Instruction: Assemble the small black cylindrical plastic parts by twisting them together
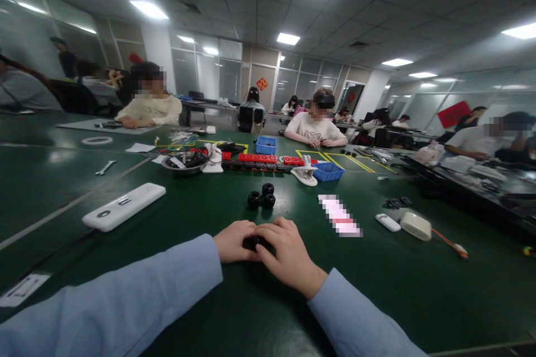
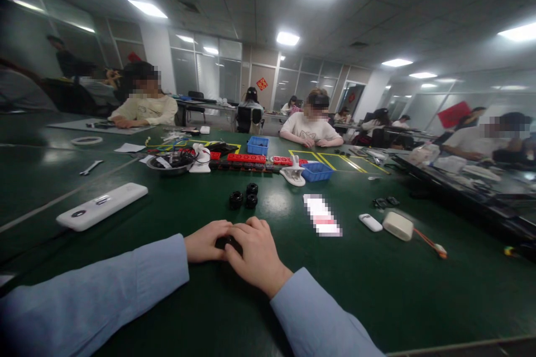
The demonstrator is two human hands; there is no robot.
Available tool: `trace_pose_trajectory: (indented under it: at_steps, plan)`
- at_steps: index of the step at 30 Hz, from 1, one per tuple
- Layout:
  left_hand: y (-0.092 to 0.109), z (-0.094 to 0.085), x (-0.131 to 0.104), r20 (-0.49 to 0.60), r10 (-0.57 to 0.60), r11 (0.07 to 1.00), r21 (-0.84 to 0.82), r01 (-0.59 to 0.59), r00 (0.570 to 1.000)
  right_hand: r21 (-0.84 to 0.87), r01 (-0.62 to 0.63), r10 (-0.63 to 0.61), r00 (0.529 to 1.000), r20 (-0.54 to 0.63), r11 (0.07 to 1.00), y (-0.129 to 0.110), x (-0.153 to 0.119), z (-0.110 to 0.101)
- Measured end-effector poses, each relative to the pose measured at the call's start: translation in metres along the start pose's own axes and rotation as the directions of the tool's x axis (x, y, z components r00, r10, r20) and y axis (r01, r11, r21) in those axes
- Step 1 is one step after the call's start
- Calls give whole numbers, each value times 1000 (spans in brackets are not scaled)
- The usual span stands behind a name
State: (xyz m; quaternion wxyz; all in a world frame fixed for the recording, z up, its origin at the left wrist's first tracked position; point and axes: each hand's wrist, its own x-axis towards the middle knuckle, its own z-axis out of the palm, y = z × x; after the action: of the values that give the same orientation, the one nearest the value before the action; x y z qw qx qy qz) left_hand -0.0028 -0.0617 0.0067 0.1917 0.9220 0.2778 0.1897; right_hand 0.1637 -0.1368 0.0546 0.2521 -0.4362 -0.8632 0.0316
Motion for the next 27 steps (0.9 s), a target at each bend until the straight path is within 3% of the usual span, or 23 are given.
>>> trace_pose_trajectory:
  at_steps: [12, 16, 18, 22, 27]
  plan:
    - [-5, 4, 1, 0, 26, 998, 50, -26, 1000, 40, 111, -113, 993, 32, 993, -7, -5, 0]
    - [-6, 4, 1, 8, 35, 996, 78, -35, 999, 105, 162, -161, 987, -14, 981, -6, -8, -1]
    - [-5, 4, 0, -3, 28, 998, 55, -28, 1000, 94, 127, -120, 990, -78, 987, -3, -7, -1]
    - [0, -1, -1, 5, -10, 1000, 14, 10, 1000, -1, -57, 56, 983, -175, 998, 4, -5, -2]
    - [6, -6, 0, 41, -58, 998, 23, 57, 997, -77, -105, 96, 988, -119, 991, 11, -4, -2]
